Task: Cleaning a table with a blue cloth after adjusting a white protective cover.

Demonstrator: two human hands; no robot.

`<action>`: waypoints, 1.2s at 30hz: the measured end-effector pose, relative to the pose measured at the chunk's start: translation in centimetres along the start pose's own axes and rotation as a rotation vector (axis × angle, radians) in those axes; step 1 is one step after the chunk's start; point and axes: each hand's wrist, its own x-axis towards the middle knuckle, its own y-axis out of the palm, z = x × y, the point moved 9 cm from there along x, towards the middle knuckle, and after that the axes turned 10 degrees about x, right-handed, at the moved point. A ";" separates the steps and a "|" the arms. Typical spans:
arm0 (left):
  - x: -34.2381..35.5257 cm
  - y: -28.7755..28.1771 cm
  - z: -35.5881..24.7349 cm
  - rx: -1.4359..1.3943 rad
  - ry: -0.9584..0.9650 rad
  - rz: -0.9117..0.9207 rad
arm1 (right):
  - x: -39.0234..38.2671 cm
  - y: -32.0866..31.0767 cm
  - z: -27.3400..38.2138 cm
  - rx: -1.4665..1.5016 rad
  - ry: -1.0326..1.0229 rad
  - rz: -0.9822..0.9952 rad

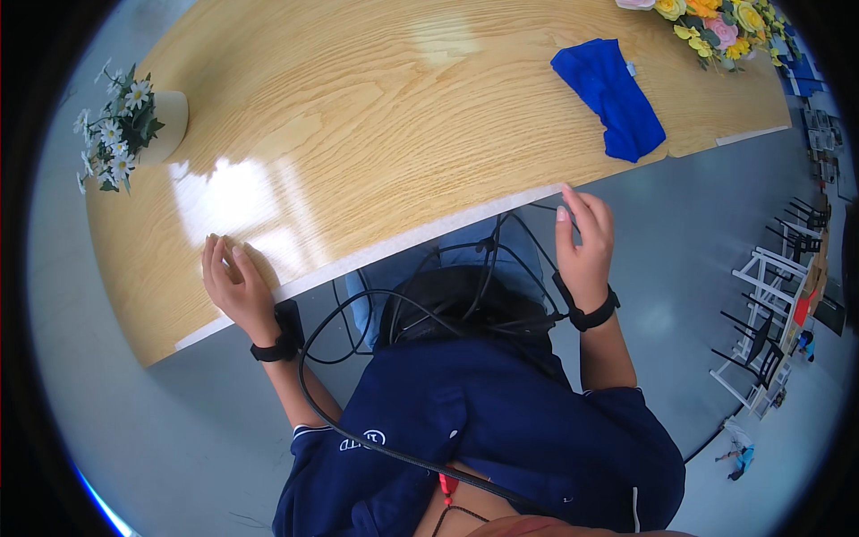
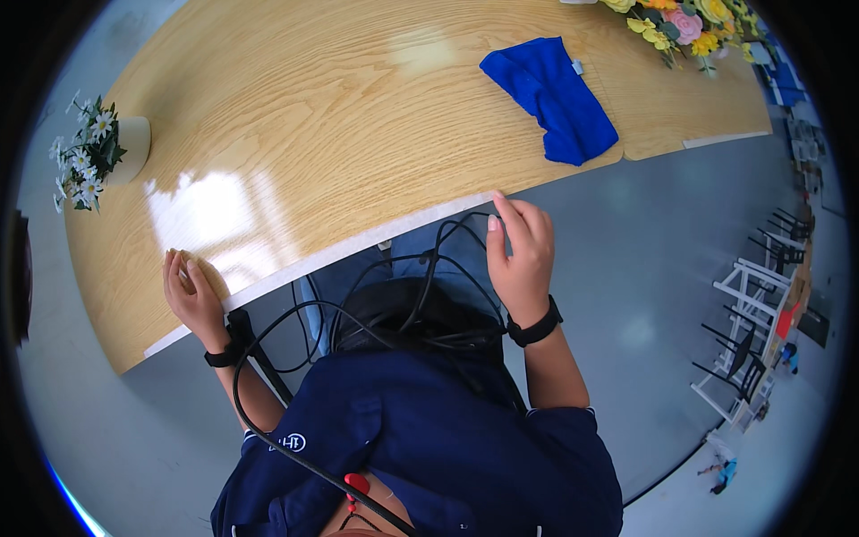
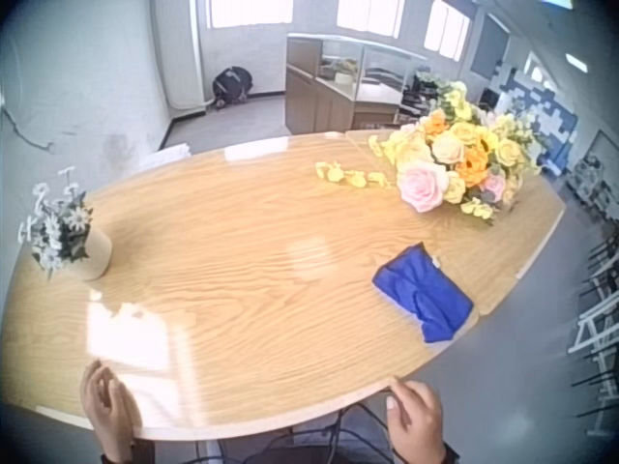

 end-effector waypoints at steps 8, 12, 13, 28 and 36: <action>0.1 0.0 0.0 0.005 0.002 0.003 | -0.3 -1.0 -0.9 0.090 0.064 -0.121; 0.0 0.0 0.0 0.027 0.007 0.004 | -0.2 -1.6 -0.3 0.009 0.008 -0.212; -0.1 0.0 0.0 0.031 0.007 0.006 | 0.0 -1.5 0.0 -0.001 0.000 -0.210; 0.0 0.4 0.4 0.049 0.015 0.039 | 1.3 -0.9 0.4 -0.148 -0.120 -0.124; 0.0 0.2 0.1 0.083 0.027 0.036 | 1.8 -0.5 0.7 -0.219 -0.143 -0.074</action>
